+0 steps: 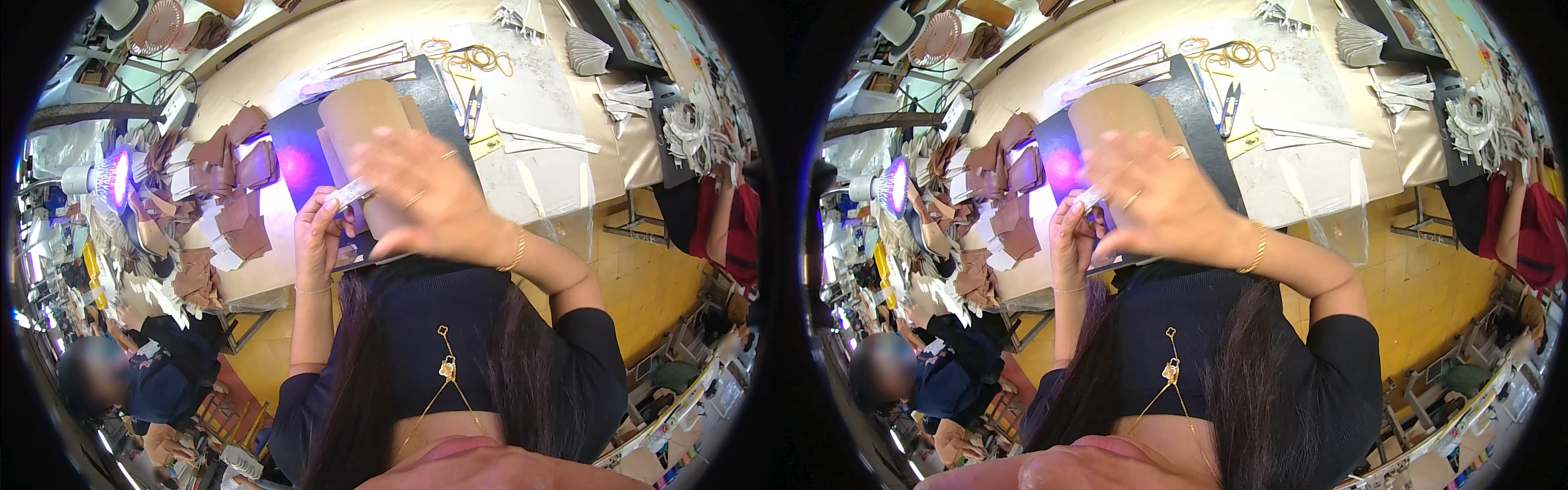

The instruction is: The person repeatedly picks up small rectangular fabric pieces and wraps them around a cylindrical cardboard form. They place the wrapped pieces on the table and continue the process with additional pieces.

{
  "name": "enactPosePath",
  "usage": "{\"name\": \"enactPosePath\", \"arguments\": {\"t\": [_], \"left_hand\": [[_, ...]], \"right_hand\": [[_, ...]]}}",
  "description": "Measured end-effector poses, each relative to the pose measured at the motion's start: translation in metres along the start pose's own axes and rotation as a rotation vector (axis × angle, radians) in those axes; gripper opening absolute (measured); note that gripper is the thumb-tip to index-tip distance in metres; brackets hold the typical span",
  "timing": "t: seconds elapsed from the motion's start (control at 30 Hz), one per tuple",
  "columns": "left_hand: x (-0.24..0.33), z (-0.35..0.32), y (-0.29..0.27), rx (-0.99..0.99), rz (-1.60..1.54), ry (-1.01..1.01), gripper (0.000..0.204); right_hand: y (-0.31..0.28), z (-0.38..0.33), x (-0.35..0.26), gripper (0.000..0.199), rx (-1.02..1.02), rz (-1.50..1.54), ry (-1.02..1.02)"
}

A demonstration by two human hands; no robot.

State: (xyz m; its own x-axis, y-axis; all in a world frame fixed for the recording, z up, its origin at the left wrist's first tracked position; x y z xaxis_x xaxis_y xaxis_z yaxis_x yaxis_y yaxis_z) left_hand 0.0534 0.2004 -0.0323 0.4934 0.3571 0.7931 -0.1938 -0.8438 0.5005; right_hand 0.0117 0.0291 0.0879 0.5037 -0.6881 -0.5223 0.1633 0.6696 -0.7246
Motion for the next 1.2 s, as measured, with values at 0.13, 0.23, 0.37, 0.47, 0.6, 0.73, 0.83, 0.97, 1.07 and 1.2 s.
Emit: {"name": "enactPosePath", "arguments": {"t": [0.13,0.23,0.37,0.47,0.6,0.73,0.83,0.97,1.07,1.2], "left_hand": [[-0.002,0.000,0.000,0.015,0.111,0.049,0.015],[-0.008,0.002,-0.003,0.034,0.194,0.045,0.016],[-0.013,0.008,-0.003,0.026,0.159,0.041,0.017],[-0.012,0.010,-0.001,-0.006,0.153,0.029,0.017],[-0.013,0.012,0.002,-0.019,0.157,-0.007,0.017],[-0.014,0.011,0.001,-0.004,0.143,-0.013,0.019],[-0.018,0.013,-0.002,-0.013,0.117,-0.060,0.019],[-0.016,0.014,0.000,-0.029,0.131,-0.025,0.019],[-0.016,0.014,-0.001,-0.032,0.157,-0.039,0.023],[-0.014,0.015,-0.005,-0.047,0.202,-0.005,0.025]], "right_hand": [[0.041,0.005,-0.026,0.078,-0.264,-0.179,-0.094],[0.043,-0.004,-0.017,0.082,-0.249,-0.130,-0.060],[0.036,-0.013,-0.002,0.090,-0.107,0.062,0.086],[0.033,-0.021,0.009,0.096,-0.004,0.157,0.167],[0.033,-0.028,0.016,0.103,0.101,0.249,0.211],[0.037,-0.036,0.026,0.113,0.119,0.354,0.358],[0.041,-0.045,0.038,0.118,0.125,0.473,0.510],[0.055,-0.058,0.055,0.109,0.055,0.518,0.663],[0.057,-0.069,0.065,0.095,0.016,0.377,0.689],[0.053,-0.070,0.064,0.082,0.043,0.128,0.579]]}}
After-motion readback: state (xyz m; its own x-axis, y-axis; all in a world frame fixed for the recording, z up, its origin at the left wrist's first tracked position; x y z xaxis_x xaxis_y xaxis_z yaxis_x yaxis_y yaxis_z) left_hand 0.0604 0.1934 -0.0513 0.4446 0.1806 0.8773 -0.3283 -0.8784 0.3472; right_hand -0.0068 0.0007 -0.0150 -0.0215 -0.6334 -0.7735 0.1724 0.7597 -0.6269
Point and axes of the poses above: each hand's wrist, its own z-axis towards the middle knuckle, its own y-axis out of the palm, x = y × z, the point moved 8 cm from there along z, towards the middle knuckle, and after that the axes turned 1 degree about -z, right-handed, at the moved point
